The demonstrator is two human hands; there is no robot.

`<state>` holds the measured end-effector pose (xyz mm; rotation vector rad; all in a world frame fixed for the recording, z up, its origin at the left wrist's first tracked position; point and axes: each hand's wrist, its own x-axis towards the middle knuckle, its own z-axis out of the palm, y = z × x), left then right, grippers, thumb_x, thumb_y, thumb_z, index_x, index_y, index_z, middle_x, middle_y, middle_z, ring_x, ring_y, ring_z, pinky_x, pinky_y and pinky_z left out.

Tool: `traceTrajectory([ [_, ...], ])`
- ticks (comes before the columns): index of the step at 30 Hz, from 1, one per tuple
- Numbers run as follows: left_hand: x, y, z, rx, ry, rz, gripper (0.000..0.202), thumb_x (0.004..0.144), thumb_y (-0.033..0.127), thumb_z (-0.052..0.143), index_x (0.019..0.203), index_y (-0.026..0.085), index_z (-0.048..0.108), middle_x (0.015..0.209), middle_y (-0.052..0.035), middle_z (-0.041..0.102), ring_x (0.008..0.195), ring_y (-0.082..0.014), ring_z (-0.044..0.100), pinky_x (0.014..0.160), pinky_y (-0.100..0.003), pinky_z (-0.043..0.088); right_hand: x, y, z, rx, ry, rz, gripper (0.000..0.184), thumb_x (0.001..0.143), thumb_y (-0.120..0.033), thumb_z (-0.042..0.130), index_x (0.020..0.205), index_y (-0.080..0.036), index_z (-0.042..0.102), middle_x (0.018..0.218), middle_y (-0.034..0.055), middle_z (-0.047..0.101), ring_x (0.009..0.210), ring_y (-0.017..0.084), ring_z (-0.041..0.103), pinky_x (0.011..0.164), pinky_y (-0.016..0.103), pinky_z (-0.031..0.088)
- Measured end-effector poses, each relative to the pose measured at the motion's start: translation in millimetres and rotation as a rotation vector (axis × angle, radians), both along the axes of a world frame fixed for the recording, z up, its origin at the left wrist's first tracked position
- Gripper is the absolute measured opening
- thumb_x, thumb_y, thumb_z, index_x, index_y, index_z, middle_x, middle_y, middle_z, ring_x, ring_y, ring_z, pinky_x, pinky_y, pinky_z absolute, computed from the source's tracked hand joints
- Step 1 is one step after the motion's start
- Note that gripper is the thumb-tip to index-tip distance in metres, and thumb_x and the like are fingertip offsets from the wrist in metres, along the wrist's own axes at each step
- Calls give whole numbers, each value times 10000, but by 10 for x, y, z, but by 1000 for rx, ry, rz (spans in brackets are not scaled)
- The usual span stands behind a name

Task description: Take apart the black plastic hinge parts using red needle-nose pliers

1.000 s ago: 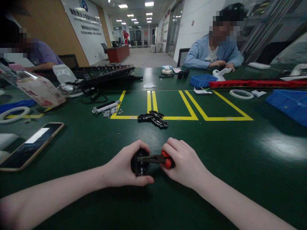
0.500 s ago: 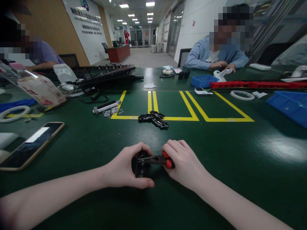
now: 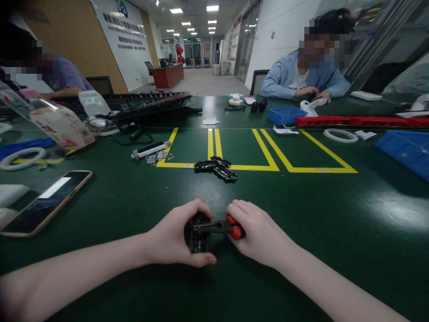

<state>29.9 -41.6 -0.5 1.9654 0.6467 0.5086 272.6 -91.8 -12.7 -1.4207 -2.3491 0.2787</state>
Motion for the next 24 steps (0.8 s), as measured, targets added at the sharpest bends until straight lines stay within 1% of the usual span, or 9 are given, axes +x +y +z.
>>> traceTrajectory([
  [6, 7, -2, -40, 68, 18, 25, 634, 668, 498, 903, 1113, 221, 546, 1029, -16, 633, 838, -188, 590, 711, -314, 459, -33, 0, 47, -57, -14, -4, 139, 777, -144, 590, 832, -247, 513, 797, 23, 637, 742, 193, 599, 647, 329, 459],
  [11, 0, 0, -30, 87, 40, 22, 621, 681, 501, 893, 1112, 225, 541, 1032, -19, 631, 840, -194, 598, 705, -318, 470, -23, 2, 58, -79, -22, -2, 138, 782, -149, 595, 841, -246, 517, 804, 21, 642, 745, 199, 607, 641, 330, 459],
  [16, 7, -1, -16, 160, 50, 11, 611, 674, 492, 893, 1090, 214, 544, 1041, -34, 636, 859, -202, 612, 716, -319, 479, -21, 2, 74, -93, -34, 8, 155, 778, -136, 606, 816, -246, 503, 778, 6, 637, 717, 186, 602, 629, 322, 454],
  [20, 6, 3, -18, 184, 74, -15, 617, 682, 550, 869, 1095, 212, 559, 1037, -37, 650, 855, -204, 625, 719, -325, 492, -23, -12, 72, -72, -39, 9, 157, 786, -128, 599, 812, -246, 499, 780, 8, 641, 721, 186, 602, 635, 327, 459],
  [24, -5, 3, -16, 147, 49, -24, 634, 677, 592, 863, 1095, 206, 584, 1020, -31, 674, 850, -198, 633, 732, -320, 503, -18, -29, 44, -23, -37, 5, 151, 791, -132, 601, 840, -244, 512, 785, 14, 642, 719, 188, 596, 628, 328, 456],
])
